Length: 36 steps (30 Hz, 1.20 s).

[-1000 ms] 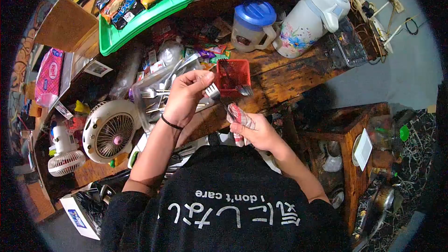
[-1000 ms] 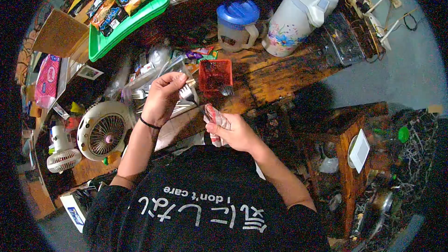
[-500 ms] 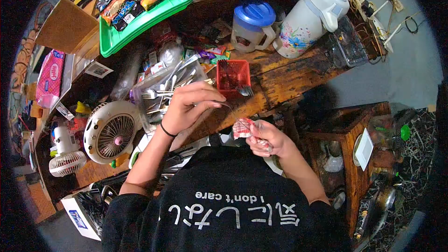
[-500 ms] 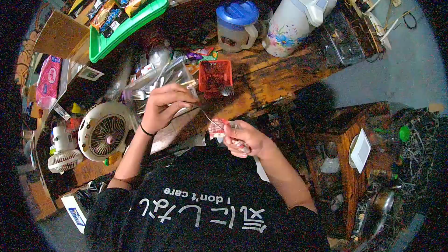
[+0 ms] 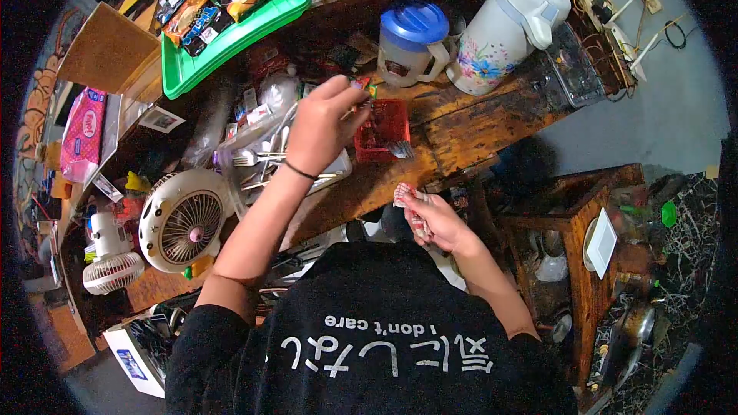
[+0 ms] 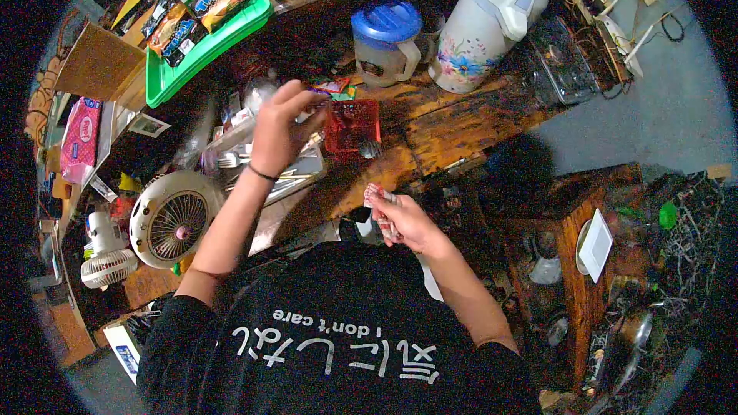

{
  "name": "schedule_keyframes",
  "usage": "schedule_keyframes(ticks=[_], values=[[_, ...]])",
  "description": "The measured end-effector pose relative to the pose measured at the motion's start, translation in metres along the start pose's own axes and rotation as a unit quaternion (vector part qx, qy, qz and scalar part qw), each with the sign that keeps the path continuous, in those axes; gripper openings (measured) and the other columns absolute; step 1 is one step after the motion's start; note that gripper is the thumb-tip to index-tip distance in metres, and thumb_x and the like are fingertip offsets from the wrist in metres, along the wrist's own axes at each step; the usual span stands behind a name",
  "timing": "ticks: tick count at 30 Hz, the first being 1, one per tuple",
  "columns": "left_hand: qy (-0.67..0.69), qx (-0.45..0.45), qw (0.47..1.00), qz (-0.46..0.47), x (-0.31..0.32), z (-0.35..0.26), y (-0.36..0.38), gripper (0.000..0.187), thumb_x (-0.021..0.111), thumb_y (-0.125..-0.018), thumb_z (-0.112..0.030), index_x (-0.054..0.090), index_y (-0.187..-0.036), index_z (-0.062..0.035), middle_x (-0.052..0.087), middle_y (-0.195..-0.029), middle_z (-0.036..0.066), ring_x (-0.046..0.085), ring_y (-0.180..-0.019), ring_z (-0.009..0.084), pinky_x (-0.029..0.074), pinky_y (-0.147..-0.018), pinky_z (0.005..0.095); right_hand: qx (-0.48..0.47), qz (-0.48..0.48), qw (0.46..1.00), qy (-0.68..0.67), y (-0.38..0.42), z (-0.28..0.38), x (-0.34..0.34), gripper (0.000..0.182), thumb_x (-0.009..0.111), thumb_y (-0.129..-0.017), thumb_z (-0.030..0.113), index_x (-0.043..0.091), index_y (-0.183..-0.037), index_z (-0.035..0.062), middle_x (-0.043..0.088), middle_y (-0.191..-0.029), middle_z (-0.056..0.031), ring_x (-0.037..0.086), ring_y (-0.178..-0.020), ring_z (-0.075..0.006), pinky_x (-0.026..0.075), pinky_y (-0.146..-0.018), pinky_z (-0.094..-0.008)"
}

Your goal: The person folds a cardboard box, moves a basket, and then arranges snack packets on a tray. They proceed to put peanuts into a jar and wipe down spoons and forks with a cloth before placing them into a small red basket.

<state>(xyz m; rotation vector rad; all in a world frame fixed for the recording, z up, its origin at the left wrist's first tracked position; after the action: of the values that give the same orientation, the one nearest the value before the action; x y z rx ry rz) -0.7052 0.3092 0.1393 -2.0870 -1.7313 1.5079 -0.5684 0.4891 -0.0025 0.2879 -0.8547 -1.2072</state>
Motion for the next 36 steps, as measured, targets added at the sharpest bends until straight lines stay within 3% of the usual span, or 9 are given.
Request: schedule_keyframes(ticks=[7,10,17,20,24,27,32,34,36], values=[[-0.071,0.089,0.993,0.045,0.08,0.009,0.014,0.017,0.058,-0.075,-0.01,0.063,-0.09,-0.0041,0.056,-0.084,0.013,0.06,-0.082,0.0317,0.05,-0.069,0.0411,-0.007,-0.034,0.999,0.017,0.001,0.001,0.0,0.033,0.053,-0.095,0.037,0.053,-0.078,0.0091,0.046,-0.058,0.0034,0.042,-0.039,-0.0074,0.041,-0.037,-0.0259],[-0.093,0.064,0.99,0.084,0.098,0.01,0.023,0.018,0.059,-0.075,-0.01,0.065,-0.092,-0.0051,0.057,-0.088,0.012,0.061,-0.085,0.0307,0.05,-0.07,0.0409,-0.014,-0.035,0.999,0.016,-0.001,-0.003,-0.003,0.034,0.056,-0.094,0.038,0.054,-0.077,0.0091,0.047,-0.058,0.0031,0.043,-0.04,-0.0075,0.04,-0.036,-0.0255],[0.062,0.01,0.99,0.124,0.106,0.016,0.026,0.029,0.071,-0.075,-0.031,0.07,-0.086,-0.0041,0.061,-0.086,0.014,0.062,-0.079,0.0335,0.051,-0.069,0.0412,-0.008,-0.045,0.999,0.018,-0.003,-0.007,-0.001,0.035,0.057,-0.093,0.039,0.054,-0.075,0.0096,0.049,-0.058,0.0026,0.045,-0.04,-0.0076,0.04,-0.036,-0.0244],[0.075,-0.006,0.986,0.151,0.1,0.015,0.029,0.029,0.072,-0.075,-0.03,0.07,-0.089,-0.0051,0.061,-0.085,0.014,0.062,-0.081,0.0329,0.05,-0.069,0.0413,-0.005,-0.042,0.999,0.01,-0.002,-0.005,0.0,0.035,0.057,-0.093,0.04,0.055,-0.075,0.0099,0.049,-0.058,0.0027,0.045,-0.041,-0.0076,0.039,-0.036,-0.0241],[0.087,0.002,0.988,0.131,0.087,0.016,0.033,0.03,0.072,-0.077,-0.029,0.069,-0.094,-0.0039,0.063,-0.086,0.015,0.062,-0.081,0.0336,0.05,-0.069,0.0406,-0.003,-0.038,0.999,0.028,-0.003,-0.004,0.001,0.036,0.057,-0.093,0.04,0.055,-0.075,0.01,0.049,-0.058,0.0028,0.045,-0.041,-0.0077,0.039,-0.037,-0.0242],[0.106,-0.069,0.992,0.017,0.047,0.023,0.038,0.027,0.071,-0.082,-0.022,0.067,-0.098,-0.001,0.065,-0.092,0.017,0.063,-0.081,0.0338,0.05,-0.071,0.0375,-0.005,-0.032,0.999,0.028,-0.004,-0.003,0.001,0.037,0.057,-0.093,0.042,0.055,-0.074,0.0099,0.049,-0.057,0.0029,0.045,-0.041,-0.0076,0.039,-0.037,-0.0244],[-0.014,-0.212,0.971,-0.108,-0.012,0.073,0.084,0.015,0.063,-0.087,-0.012,0.066,-0.091,0.0017,0.065,-0.08,0.017,0.063,-0.069,0.0295,0.047,-0.064,0.0346,-0.006,-0.048,0.998,-0.036,-0.016,-0.012,0.0,0.041,0.042,-0.096,0.043,0.06,-0.089,0.0073,0.058,-0.067,-0.0012,0.056,-0.052,-0.0117,0.046,-0.043,-0.0276],[-0.059,-0.288,0.955,-0.051,-0.017,0.104,0.111,0.013,0.065,-0.082,-0.01,0.067,-0.089,0.0007,0.065,-0.086,0.017,0.063,-0.077,0.0322,0.049,-0.069,0.0362,-0.012,-0.02,0.998,-0.059,-0.02,-0.013,0.006,0.041,0.038,-0.096,0.041,0.058,-0.1,0.0053,0.06,-0.075,-0.004,0.058,-0.06,-0.0134,0.048,-0.048,-0.029],[-0.154,-0.208,0.964,0.056,-0.014,0.123,0.136,0.018,0.066,-0.077,-0.007,0.069,-0.094,-0.0028,0.065,-0.095,0.018,0.061,-0.087,0.0349,0.049,-0.078,0.0397,-0.031,0.027,0.993,-0.108,-0.021,-0.013,0.014,0.049,0.03,-0.096,0.036,0.054,-0.121,0.0012,0.065,-0.09,-0.0095,0.063,-0.074,-0.0166,0.053,-0.059,-0.032]])
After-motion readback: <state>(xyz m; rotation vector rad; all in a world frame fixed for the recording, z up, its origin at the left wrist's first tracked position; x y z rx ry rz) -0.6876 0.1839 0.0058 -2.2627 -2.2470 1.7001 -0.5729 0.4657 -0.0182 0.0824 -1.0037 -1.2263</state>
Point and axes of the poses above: each hand's wrist, its own y-axis away from the middle knuckle, its own x-axis out of the palm, z = x × y, the point moved 5 cm from there along -y, towards the middle knuckle
